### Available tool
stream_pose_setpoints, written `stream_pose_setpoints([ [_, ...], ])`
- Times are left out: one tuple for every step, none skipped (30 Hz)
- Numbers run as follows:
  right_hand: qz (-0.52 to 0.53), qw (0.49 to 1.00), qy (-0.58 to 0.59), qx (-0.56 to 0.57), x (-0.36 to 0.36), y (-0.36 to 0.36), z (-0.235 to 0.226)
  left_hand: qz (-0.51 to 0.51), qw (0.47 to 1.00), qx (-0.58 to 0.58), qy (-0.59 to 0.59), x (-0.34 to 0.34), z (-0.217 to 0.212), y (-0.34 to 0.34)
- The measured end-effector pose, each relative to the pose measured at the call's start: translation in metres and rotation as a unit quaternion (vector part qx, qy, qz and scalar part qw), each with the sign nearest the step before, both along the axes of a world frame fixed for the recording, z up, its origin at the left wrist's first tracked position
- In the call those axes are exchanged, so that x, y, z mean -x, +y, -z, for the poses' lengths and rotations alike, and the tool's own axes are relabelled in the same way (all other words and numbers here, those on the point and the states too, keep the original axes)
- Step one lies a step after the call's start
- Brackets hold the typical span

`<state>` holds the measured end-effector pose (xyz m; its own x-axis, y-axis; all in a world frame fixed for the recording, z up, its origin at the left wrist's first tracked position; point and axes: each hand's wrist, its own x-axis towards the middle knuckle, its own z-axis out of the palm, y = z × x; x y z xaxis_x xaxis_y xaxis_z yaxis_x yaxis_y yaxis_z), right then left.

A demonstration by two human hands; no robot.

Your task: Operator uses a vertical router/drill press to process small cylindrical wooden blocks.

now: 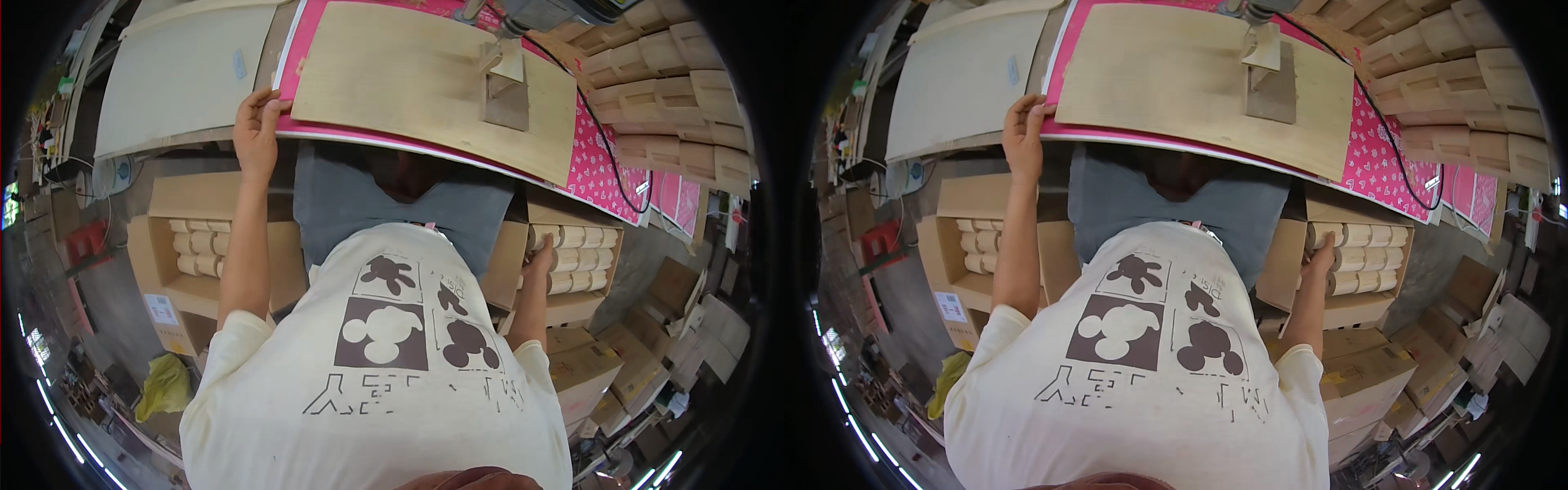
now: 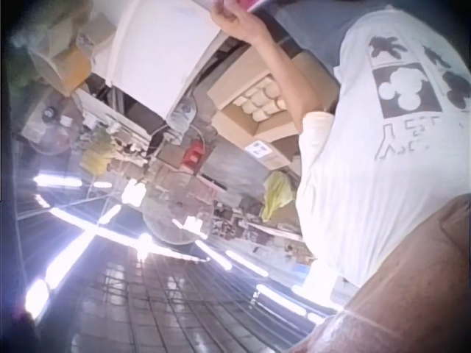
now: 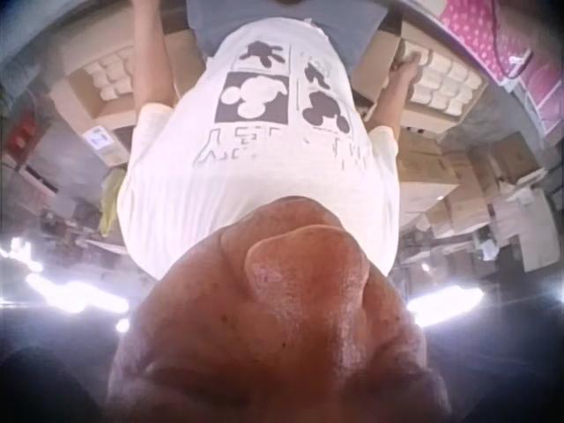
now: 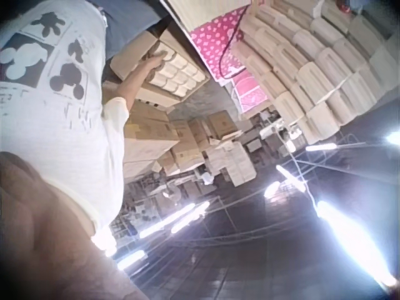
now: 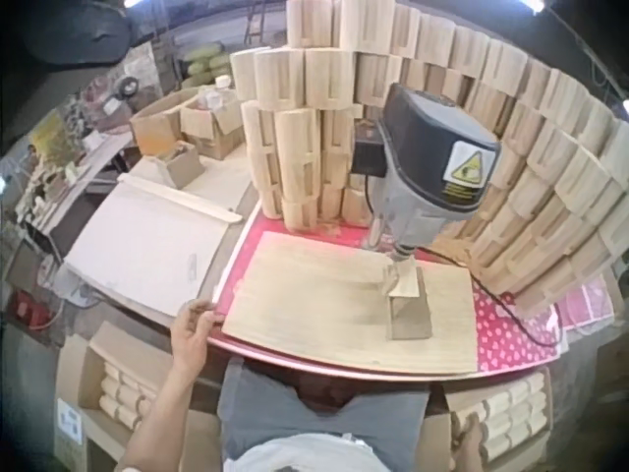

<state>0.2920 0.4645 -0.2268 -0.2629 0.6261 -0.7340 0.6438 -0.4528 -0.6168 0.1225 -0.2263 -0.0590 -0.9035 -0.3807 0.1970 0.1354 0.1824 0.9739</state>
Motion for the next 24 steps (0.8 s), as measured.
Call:
stream_pose_setpoints([
  [0.025,1.0,-0.001,-0.004,-0.001,0.002,0.004,-0.003,0.999,-0.034,0.014,-0.003,0.003,-0.002],
  [0.05,0.999,-0.002,-0.007,-0.003,0.005,0.009,-0.025,0.999,-0.038,0.027,-0.013,0.004,-0.005],
  [0.049,0.999,-0.002,-0.013,-0.003,0.006,0.012,-0.027,0.998,-0.044,0.026,-0.023,0.009,-0.01],
  [0.043,0.999,0.025,-0.017,-0.008,0.006,0.014,-0.061,0.997,-0.039,0.033,-0.035,0.016,-0.018],
  [0.038,0.998,0.053,-0.021,-0.011,0.007,0.015,-0.095,0.994,-0.033,0.04,-0.047,0.021,-0.027],
  [0.043,0.997,0.06,-0.015,-0.014,0.013,0.018,-0.096,0.994,-0.039,0.039,-0.059,0.028,-0.037],
  [0.04,0.997,0.059,-0.018,-0.013,0.013,0.015,-0.124,0.991,-0.034,0.022,-0.074,0.035,-0.049],
  [0.037,0.998,0.054,-0.021,-0.012,0.01,0.011,-0.152,0.988,-0.029,0.004,-0.088,0.042,-0.061],
  [0.035,0.998,0.049,-0.022,-0.012,0.005,0.006,-0.153,0.988,-0.03,0.003,-0.103,0.046,-0.07],
  [0.032,0.998,0.048,-0.024,-0.011,0.001,0.001,-0.178,0.983,-0.007,-0.032,-0.121,0.051,-0.079],
  [0.01,0.997,0.038,-0.073,-0.011,-0.004,-0.005,-0.203,0.977,0.016,-0.067,-0.136,0.056,-0.088],
  [-0.013,0.992,0.028,-0.12,-0.01,-0.008,-0.011,-0.207,0.976,0.016,-0.069,-0.153,0.063,-0.102],
  [-0.016,0.992,0.026,-0.121,-0.011,-0.01,-0.015,-0.227,0.97,0.024,-0.087,-0.17,0.073,-0.116],
  [-0.026,0.991,0.026,-0.131,-0.012,-0.011,-0.018,-0.248,0.962,0.033,-0.106,-0.186,0.082,-0.126],
  [-0.035,0.989,0.026,-0.142,-0.015,-0.012,-0.018,-0.251,0.961,0.034,-0.109,-0.199,0.09,-0.132],
  [-0.039,0.989,0.025,-0.14,-0.019,-0.009,-0.013,-0.263,0.956,0.042,-0.12,-0.207,0.097,-0.138],
  [-0.05,0.986,0.026,-0.154,-0.022,-0.006,-0.008,-0.276,0.951,0.051,-0.131,-0.215,0.103,-0.144],
  [-0.066,0.984,0.027,-0.166,-0.023,-0.005,-0.005,-0.284,0.948,0.054,-0.133,-0.227,0.108,-0.148],
  [-0.074,0.984,0.026,-0.161,-0.023,-0.007,0.0,-0.299,0.931,0.118,-0.174,-0.237,0.111,-0.153],
  [-0.066,0.984,0.027,-0.161,-0.023,-0.01,0.005,-0.314,0.907,0.181,-0.214,-0.248,0.114,-0.157],
  [-0.063,0.985,0.027,-0.16,-0.022,-0.012,0.01,-0.326,0.901,0.185,-0.218,-0.26,0.12,-0.156],
  [-0.05,0.982,0.024,-0.179,-0.028,0.002,0.019,-0.339,0.886,0.179,-0.262,-0.266,0.128,-0.155],
  [-0.037,0.979,0.023,-0.199,-0.041,0.035,0.04,-0.352,0.869,0.169,-0.305,-0.266,0.142,-0.161],
  [-0.199,0.934,-0.032,-0.294,-0.055,0.14,0.07,-0.338,0.839,0.152,-0.399,-0.315,0.199,-0.171],
])
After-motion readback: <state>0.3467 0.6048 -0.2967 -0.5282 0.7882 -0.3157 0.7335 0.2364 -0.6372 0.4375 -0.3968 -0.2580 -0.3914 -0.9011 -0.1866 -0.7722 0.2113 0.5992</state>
